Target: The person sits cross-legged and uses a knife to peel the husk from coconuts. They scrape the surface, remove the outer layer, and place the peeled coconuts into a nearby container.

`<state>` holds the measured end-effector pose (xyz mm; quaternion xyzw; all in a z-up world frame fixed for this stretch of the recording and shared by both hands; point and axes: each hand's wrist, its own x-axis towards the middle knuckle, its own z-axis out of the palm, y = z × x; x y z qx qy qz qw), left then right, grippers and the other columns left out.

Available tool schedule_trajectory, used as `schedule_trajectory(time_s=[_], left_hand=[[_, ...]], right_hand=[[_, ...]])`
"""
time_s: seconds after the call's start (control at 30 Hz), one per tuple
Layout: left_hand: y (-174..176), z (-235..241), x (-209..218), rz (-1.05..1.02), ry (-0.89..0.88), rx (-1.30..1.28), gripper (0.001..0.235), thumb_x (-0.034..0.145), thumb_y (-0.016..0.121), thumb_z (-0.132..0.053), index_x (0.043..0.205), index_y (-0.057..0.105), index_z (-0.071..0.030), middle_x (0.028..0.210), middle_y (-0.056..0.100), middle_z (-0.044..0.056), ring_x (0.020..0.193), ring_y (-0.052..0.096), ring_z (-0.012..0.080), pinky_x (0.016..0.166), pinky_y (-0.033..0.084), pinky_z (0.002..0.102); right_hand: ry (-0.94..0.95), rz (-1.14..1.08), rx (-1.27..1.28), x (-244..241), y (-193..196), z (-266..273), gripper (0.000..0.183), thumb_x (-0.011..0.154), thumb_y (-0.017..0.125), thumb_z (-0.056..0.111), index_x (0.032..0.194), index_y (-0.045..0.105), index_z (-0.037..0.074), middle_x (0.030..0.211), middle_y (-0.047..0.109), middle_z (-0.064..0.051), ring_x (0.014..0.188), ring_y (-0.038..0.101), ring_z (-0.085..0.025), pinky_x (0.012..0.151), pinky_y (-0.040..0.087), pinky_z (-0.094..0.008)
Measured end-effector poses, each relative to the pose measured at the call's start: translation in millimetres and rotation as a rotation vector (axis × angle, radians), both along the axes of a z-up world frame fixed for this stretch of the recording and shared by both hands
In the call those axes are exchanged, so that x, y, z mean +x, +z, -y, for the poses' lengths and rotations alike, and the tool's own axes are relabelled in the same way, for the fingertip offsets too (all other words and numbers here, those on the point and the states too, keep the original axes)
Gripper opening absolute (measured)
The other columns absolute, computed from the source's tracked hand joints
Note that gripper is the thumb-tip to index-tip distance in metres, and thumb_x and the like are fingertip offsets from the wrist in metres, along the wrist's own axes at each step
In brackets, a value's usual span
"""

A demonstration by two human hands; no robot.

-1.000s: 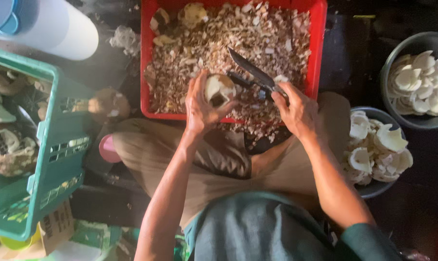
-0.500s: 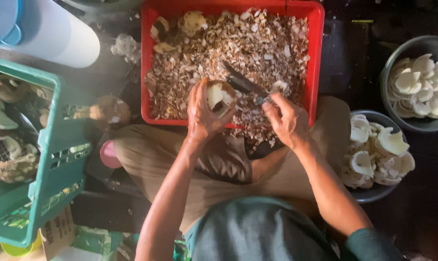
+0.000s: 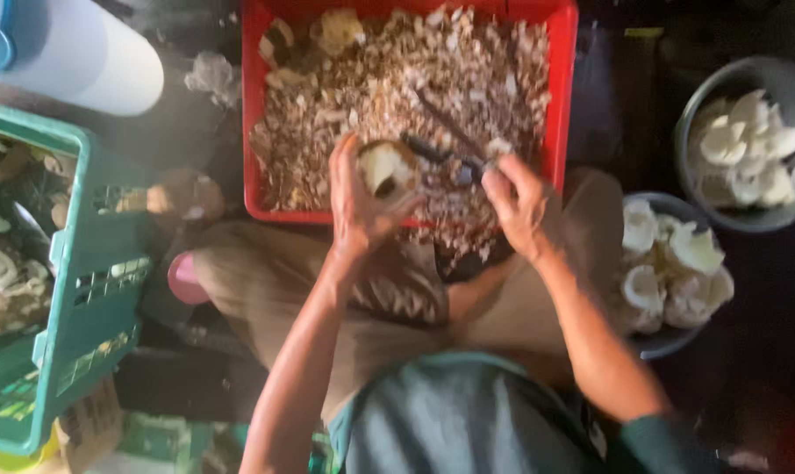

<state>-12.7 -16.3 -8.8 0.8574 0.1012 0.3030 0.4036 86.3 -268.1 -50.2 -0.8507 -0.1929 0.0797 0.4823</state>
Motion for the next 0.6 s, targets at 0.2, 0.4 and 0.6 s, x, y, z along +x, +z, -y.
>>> schedule_trajectory(time_s=[0.2, 0.4, 0.6], left_hand=[[-7.0, 1.0, 4.9, -0.204, 0.148, -0.464, 0.097, 0.071, 0.094, -0.034, 0.147, 0.046, 0.001, 0.134, 0.063, 0.019, 0.122, 0.068, 0.0348, 0.107, 0.056, 0.046], [-15.9, -20.3, -3.0, 0.018, -0.039, 0.075, 0.108, 0.068, 0.101, -0.035, 0.152, 0.04, -0.002, 0.146, 0.056, 0.018, 0.136, 0.06, 0.0361, 0.127, 0.025, 0.059], [-7.5, -2.0, -5.8, -0.127, 0.119, -0.328, 0.122, 0.056, 0.101, -0.046, 0.15, 0.039, 0.0, 0.144, 0.053, 0.02, 0.131, 0.058, 0.0341, 0.111, 0.049, 0.045]], right_hand=[[-0.034, 0.027, -0.089, -9.0, 24.4, -18.8, 0.035, 0.103, 0.068, 0.033, 0.12, 0.067, 0.002, 0.099, 0.071, -0.012, 0.088, 0.068, -0.015, 0.076, 0.052, -0.032], [-0.023, -0.222, -0.162, -12.1, 51.0, -19.4, 0.036, 0.102, 0.062, 0.036, 0.124, 0.066, 0.008, 0.08, 0.071, -0.011, 0.073, 0.067, -0.018, 0.069, 0.052, -0.034], [-0.007, -0.101, -0.256, -18.6, 53.5, -15.9, 0.034, 0.1, 0.065, 0.034, 0.122, 0.069, 0.008, 0.087, 0.07, -0.01, 0.07, 0.065, -0.018, 0.066, 0.051, -0.034]])
